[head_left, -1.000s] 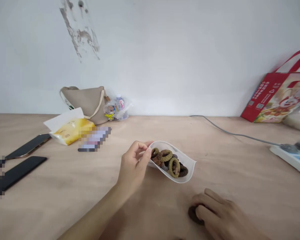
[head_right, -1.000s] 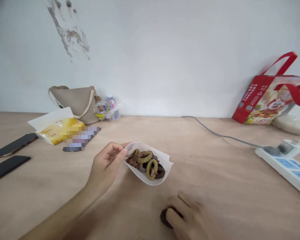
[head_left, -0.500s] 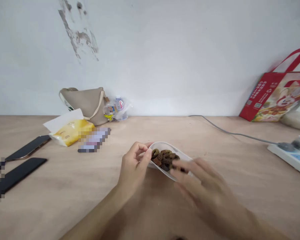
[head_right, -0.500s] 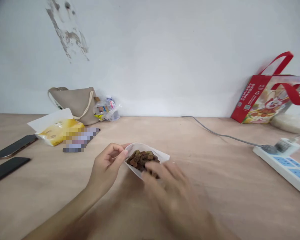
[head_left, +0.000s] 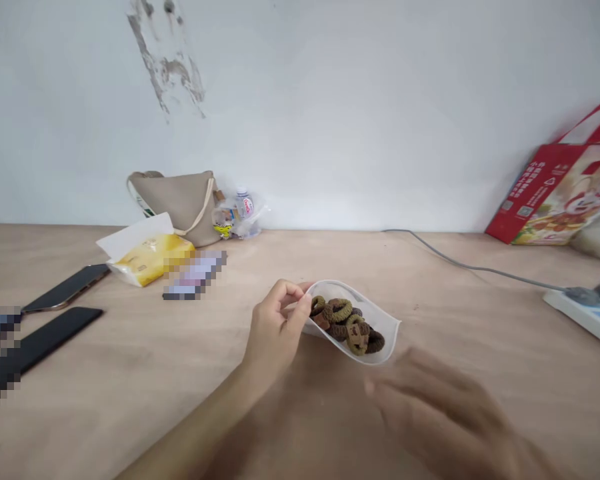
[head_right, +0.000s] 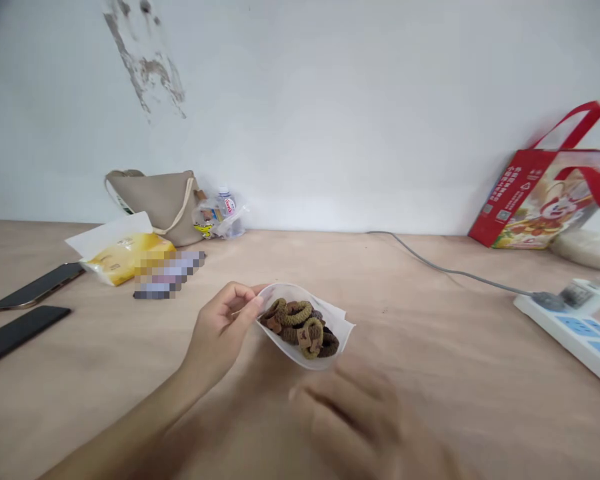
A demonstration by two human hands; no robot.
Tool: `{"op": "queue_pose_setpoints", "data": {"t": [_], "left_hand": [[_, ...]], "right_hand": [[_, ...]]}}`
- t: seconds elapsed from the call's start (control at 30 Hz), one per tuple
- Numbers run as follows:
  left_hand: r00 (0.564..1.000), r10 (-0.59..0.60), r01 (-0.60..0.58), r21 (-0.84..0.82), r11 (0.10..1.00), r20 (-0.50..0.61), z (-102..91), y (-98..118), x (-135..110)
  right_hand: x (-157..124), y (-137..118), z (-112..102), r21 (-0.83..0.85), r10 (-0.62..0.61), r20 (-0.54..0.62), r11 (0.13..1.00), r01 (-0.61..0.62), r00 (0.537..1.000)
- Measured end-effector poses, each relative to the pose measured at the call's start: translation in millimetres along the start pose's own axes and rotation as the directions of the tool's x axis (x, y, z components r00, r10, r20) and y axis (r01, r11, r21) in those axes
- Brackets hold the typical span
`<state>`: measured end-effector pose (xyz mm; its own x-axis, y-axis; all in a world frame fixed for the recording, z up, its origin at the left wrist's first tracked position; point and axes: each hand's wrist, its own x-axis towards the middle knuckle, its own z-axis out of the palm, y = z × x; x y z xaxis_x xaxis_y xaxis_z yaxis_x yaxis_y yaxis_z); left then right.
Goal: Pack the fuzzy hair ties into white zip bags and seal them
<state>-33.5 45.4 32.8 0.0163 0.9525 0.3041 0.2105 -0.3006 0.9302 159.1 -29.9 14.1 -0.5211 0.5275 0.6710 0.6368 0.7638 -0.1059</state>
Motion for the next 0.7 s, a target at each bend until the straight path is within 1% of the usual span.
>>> {"op": "queue_pose_setpoints", "data": {"t": [0.03, 0.07, 0.1, 0.13, 0.2, 0.23, 0.27, 0.3, 0.33, 0.4, 0.47, 0.5, 0.57, 0.63, 0.7], "left_hand": [[1.000, -0.003, 0.003, -0.008, 1.000, 0.000, 0.3, 0.9, -0.1], [1.000, -0.006, 0.006, -0.016, 1.000, -0.001, 0.5, 1.9, -0.1], [1.000, -0.009, 0.009, -0.023, 1.000, -0.006, 0.7, 3.0, 0.0], [1.000, -0.011, 0.011, -0.030, 0.999, -0.010, 0.5, 3.9, 0.1], [1.000, -0.022, 0.021, -0.035, 0.999, -0.018, -0.6, 5.3, 0.5], [0.999, -0.028, 0.028, -0.035, 0.999, -0.019, -1.5, 5.7, 0.8], [0.999, -0.034, 0.034, -0.031, 0.999, -0.018, -2.5, 6.1, 1.1], [0.999, -0.038, 0.037, -0.020, 0.999, -0.017, -3.5, 6.5, 1.5], [0.999, -0.039, 0.039, -0.003, 0.999, -0.017, -4.2, 7.1, 2.1], [0.999, -0.034, 0.035, 0.038, 0.999, -0.019, -4.5, 9.4, 3.4], [0.999, -0.036, 0.037, 0.066, 0.997, -0.015, -3.2, 13.3, 5.3], [0.999, -0.040, 0.041, 0.067, 0.997, -0.012, -2.1, 15.6, 6.5], [0.999, -0.052, 0.053, 0.042, 0.998, -0.003, -0.2, 20.2, 9.5], [0.997, -0.072, 0.072, 0.004, 0.997, 0.005, 0.7, 23.6, 12.9], [0.996, -0.087, 0.087, -0.011, 0.996, 0.017, 0.3, 24.5, 16.4]], "right_hand": [[17.7, 7.2, -5.2, 0.047, -0.055, -0.048, 0.997, 0.057, 0.997], [34.0, 14.5, -8.5, 0.082, -0.024, -0.129, 0.996, 0.035, 0.991], [47.7, 21.6, -10.2, 0.097, 0.013, -0.155, 0.995, 0.002, 0.988], [57.7, 28.4, -10.7, 0.102, 0.017, -0.165, 0.995, -0.001, 0.986], [64.1, 41.3, -10.6, 0.102, 0.041, -0.186, 0.995, -0.022, 0.982], [60.7, 47.6, -11.1, 0.097, 0.044, -0.177, 0.995, -0.027, 0.983], [53.9, 53.9, -12.3, 0.092, 0.054, -0.143, 0.995, -0.041, 0.988], [44.9, 60.3, -14.2, 0.088, 0.071, -0.087, 0.994, -0.063, 0.994], [35.1, 66.6, -16.7, 0.086, 0.099, 0.003, 0.991, -0.099, 0.995], [18.0, 77.6, -22.8, 0.105, 0.156, 0.172, 0.979, -0.175, 0.973], [8.2, 84.1, -29.1, 0.149, 0.178, 0.287, 0.962, -0.227, 0.941], [6.1, 85.2, -32.3, 0.160, 0.199, 0.311, 0.953, -0.258, 0.929], [4.9, 83.9, -38.5, 0.178, 0.240, 0.301, 0.937, -0.302, 0.923], [4.6, 80.0, -43.6, 0.219, 0.223, 0.248, 0.935, -0.278, 0.943], [3.7, 77.0, -46.6, 0.252, 0.165, 0.225, 0.942, -0.221, 0.960]]}}
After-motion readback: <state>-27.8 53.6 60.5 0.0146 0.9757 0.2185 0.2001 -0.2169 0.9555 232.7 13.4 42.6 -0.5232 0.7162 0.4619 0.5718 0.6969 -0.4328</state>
